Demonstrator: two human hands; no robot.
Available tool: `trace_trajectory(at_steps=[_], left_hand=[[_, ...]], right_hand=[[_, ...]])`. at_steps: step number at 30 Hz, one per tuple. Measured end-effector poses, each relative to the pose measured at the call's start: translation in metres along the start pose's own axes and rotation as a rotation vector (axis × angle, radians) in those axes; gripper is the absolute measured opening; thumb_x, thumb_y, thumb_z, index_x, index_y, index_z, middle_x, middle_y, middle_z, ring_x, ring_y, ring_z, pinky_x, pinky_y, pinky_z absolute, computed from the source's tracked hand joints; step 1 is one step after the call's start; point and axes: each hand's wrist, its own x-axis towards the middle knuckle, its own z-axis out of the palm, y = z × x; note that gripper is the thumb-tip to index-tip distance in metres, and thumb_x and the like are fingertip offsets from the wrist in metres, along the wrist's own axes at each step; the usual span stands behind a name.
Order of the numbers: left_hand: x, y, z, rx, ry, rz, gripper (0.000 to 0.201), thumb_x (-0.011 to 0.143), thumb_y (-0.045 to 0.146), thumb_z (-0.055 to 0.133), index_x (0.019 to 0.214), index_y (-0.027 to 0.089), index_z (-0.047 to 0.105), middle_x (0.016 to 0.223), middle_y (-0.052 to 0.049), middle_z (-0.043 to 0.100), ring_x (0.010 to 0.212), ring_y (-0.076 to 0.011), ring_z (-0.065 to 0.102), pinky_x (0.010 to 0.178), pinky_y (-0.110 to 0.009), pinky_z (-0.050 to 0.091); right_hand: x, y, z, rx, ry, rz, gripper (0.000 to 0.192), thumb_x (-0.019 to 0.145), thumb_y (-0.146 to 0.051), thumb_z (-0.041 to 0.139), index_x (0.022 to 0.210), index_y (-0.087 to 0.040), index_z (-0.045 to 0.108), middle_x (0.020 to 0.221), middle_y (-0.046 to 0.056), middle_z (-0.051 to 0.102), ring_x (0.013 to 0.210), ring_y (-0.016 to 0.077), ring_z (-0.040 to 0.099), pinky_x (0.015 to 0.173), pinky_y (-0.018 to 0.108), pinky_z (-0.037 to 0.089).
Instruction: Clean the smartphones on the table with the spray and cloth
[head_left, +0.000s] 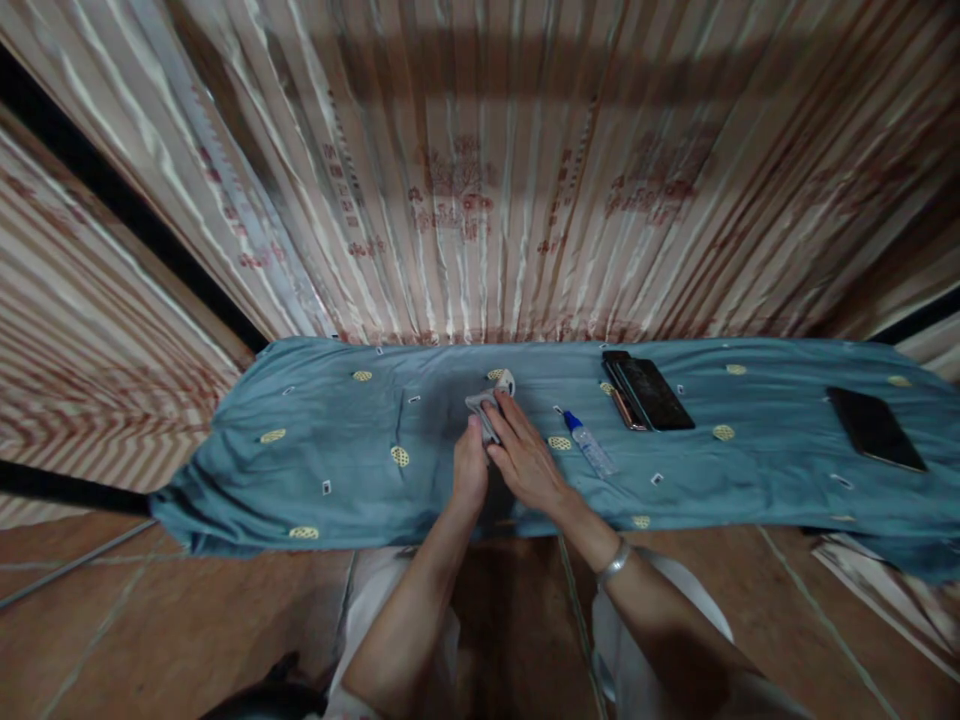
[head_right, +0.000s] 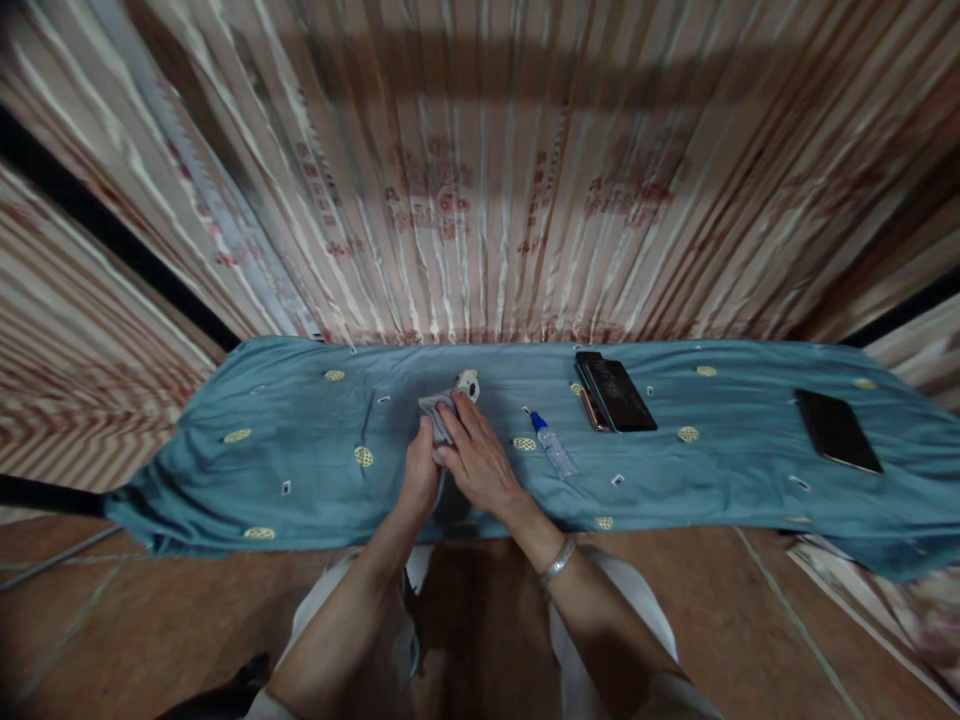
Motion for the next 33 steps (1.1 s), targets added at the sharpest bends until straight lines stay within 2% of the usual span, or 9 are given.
trace_trajectory(at_steps=[3, 6, 11, 15, 22, 27, 31, 33], left_hand=[[-0.009, 0.004, 0.009, 0.093, -0.019, 0.093, 0.017, 0.086, 0.024, 0.059, 0.093, 0.019, 0.074, 0.111, -0.005, 0.073, 0.127, -0.0239, 0.052, 0.106, -0.033, 0.038], [-0.015, 0.006, 0.016, 0.088, -0.051, 0.111, 0.018, 0.082, 0.019, 0.063, 0.096, 0.017, 0.075, 0.113, -0.007, 0.072, 0.122, -0.0241, 0.056, 0.102, -0.032, 0.042], [-0.016, 0.002, 0.015, 0.149, -0.059, 0.057, 0.03, 0.078, 0.024, 0.069, 0.105, 0.015, 0.074, 0.111, -0.011, 0.072, 0.106, -0.0286, 0.064, 0.082, -0.034, 0.054], [-0.013, 0.0, 0.012, 0.094, -0.075, 0.036, 0.032, 0.08, 0.026, 0.064, 0.108, 0.014, 0.072, 0.106, -0.01, 0.074, 0.095, -0.0251, 0.068, 0.072, -0.031, 0.056], [-0.017, 0.017, 0.015, -0.142, -0.082, -0.088, 0.031, 0.086, 0.025, 0.053, 0.111, 0.014, 0.068, 0.098, -0.009, 0.074, 0.085, -0.021, 0.07, 0.077, -0.034, 0.057], [-0.019, 0.031, 0.011, -0.291, -0.043, -0.2, 0.032, 0.089, 0.024, 0.048, 0.114, 0.014, 0.065, 0.097, -0.009, 0.074, 0.088, -0.0219, 0.07, 0.081, -0.038, 0.057], [-0.023, 0.036, 0.009, -0.311, -0.068, -0.213, 0.037, 0.089, 0.023, 0.045, 0.121, 0.013, 0.061, 0.095, -0.01, 0.075, 0.088, -0.023, 0.07, 0.083, -0.041, 0.056], [-0.026, 0.035, 0.008, -0.286, -0.09, -0.192, 0.037, 0.088, 0.022, 0.046, 0.122, 0.015, 0.06, 0.095, -0.008, 0.074, 0.084, -0.0215, 0.07, 0.082, -0.04, 0.057]], right_hand=[[0.006, 0.008, -0.008, 0.02, 0.036, 0.077, 0.058, 0.1, -0.036, 0.032, 0.154, -0.023, 0.016, 0.161, 0.007, 0.018, 0.148, 0.0223, 0.018, 0.119, 0.049, 0.026], [0.009, 0.015, -0.016, 0.036, 0.055, 0.145, 0.057, 0.101, -0.038, 0.028, 0.154, -0.023, 0.015, 0.161, 0.006, 0.017, 0.148, 0.021, 0.018, 0.12, 0.048, 0.024], [0.012, 0.024, -0.021, 0.083, 0.088, 0.252, 0.059, 0.101, -0.042, 0.024, 0.153, -0.016, 0.019, 0.16, 0.01, 0.022, 0.148, 0.0197, 0.017, 0.121, 0.046, 0.021], [0.015, 0.026, -0.017, 0.104, 0.106, 0.286, 0.061, 0.101, -0.044, 0.021, 0.153, -0.013, 0.019, 0.158, 0.012, 0.026, 0.148, 0.0193, 0.018, 0.121, 0.045, 0.021], [0.019, 0.025, -0.011, 0.101, 0.131, 0.299, 0.061, 0.101, -0.045, 0.021, 0.154, -0.016, 0.017, 0.159, 0.01, 0.024, 0.148, 0.0197, 0.017, 0.121, 0.047, 0.02], [0.024, 0.02, -0.008, 0.061, 0.14, 0.261, 0.059, 0.1, -0.044, 0.022, 0.153, -0.017, 0.02, 0.159, 0.009, 0.025, 0.148, 0.0213, 0.019, 0.121, 0.048, 0.02], [0.027, 0.017, -0.007, -0.013, 0.173, 0.208, 0.056, 0.099, -0.04, 0.029, 0.151, -0.018, 0.028, 0.156, 0.01, 0.031, 0.147, 0.0261, 0.021, 0.119, 0.053, 0.023], [0.028, 0.016, -0.009, -0.036, 0.197, 0.202, 0.054, 0.099, -0.037, 0.031, 0.147, -0.016, 0.036, 0.153, 0.012, 0.036, 0.145, 0.0277, 0.027, 0.117, 0.053, 0.026]])
